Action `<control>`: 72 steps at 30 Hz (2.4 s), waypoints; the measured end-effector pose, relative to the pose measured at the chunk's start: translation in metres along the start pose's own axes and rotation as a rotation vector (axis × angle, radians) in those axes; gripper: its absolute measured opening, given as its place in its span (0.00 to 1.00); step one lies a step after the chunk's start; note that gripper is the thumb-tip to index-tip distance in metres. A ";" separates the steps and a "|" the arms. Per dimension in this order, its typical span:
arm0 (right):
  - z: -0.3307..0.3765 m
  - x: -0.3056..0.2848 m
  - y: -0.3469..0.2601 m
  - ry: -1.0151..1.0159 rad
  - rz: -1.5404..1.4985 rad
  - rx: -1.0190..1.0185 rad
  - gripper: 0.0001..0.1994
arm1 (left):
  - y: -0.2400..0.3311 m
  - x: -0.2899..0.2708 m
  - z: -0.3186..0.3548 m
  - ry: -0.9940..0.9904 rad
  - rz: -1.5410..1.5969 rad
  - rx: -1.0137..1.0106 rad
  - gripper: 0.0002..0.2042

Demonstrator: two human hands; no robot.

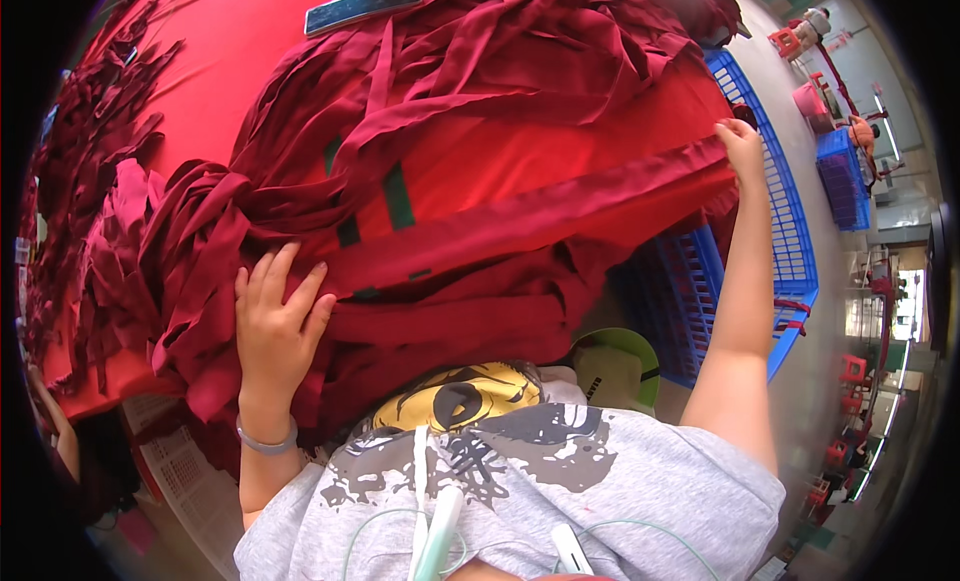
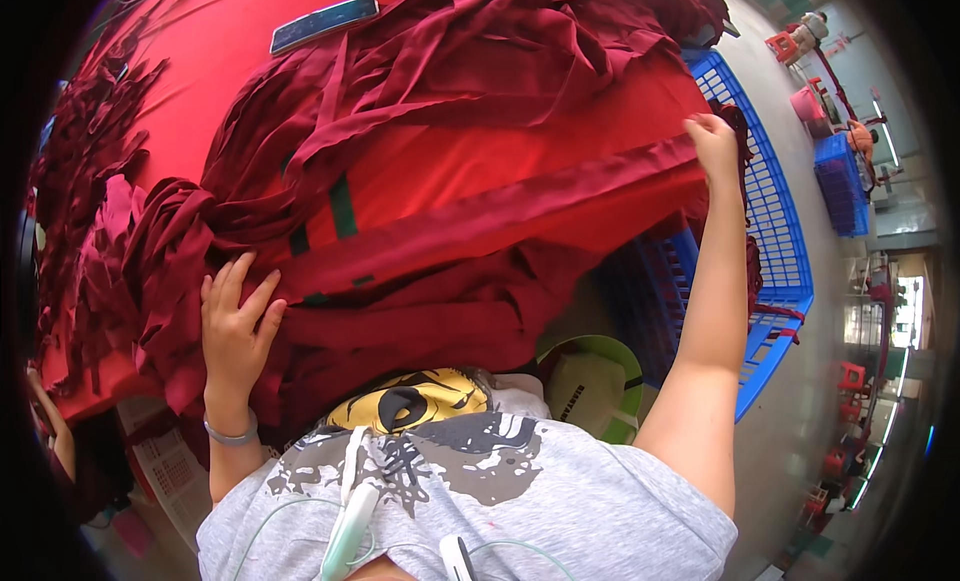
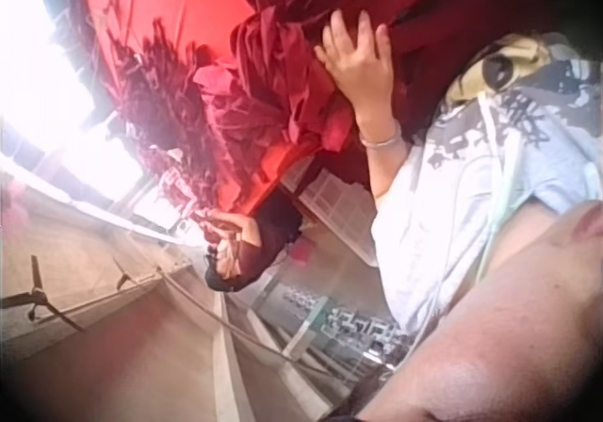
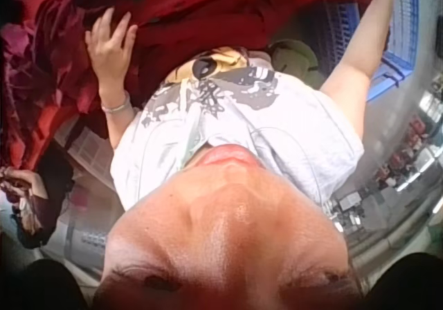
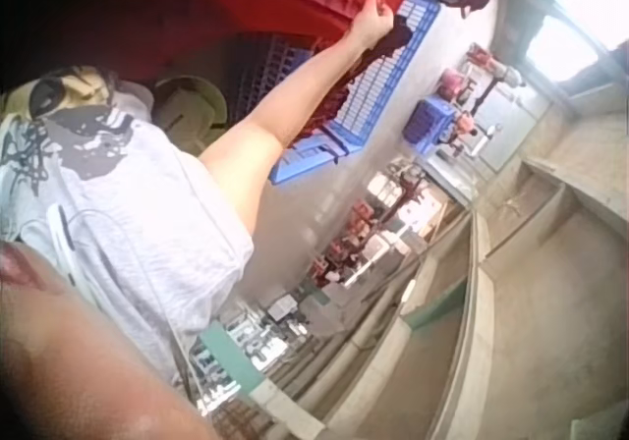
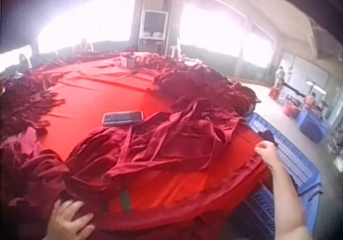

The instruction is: The person uses a small blade to cut strips of maroon fabric on a workbench. They repeatedly pick up a strip, position it, and slice it into smaller pieces, placing the cut sections back onto the pile.

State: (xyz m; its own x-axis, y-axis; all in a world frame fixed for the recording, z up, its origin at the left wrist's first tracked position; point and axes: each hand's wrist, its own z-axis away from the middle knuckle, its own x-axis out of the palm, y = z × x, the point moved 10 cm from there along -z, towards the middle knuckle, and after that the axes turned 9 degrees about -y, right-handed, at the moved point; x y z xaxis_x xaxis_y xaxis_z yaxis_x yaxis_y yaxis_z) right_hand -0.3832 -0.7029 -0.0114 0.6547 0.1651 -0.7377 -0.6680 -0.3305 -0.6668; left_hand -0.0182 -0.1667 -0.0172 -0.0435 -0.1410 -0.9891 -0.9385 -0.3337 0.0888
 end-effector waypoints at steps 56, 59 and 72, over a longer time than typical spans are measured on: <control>0.298 0.225 -0.309 -0.330 0.043 -0.773 0.17 | 0.047 0.025 -0.011 0.145 0.255 0.044 0.23; 0.310 0.232 -0.303 -0.466 0.164 -0.758 0.17 | 0.046 0.025 -0.011 0.148 0.284 0.063 0.23; 0.314 0.237 -0.303 -0.460 0.192 -0.778 0.18 | 0.048 0.025 -0.011 0.156 0.254 0.053 0.22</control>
State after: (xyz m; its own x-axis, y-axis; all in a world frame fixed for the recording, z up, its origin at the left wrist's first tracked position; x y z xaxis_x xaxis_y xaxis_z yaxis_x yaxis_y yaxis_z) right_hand -0.1370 -0.2721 -0.0176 0.2412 0.3404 -0.9088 -0.2157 -0.8942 -0.3922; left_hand -0.0602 -0.1959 -0.0367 -0.2299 -0.3569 -0.9054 -0.9209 -0.2210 0.3210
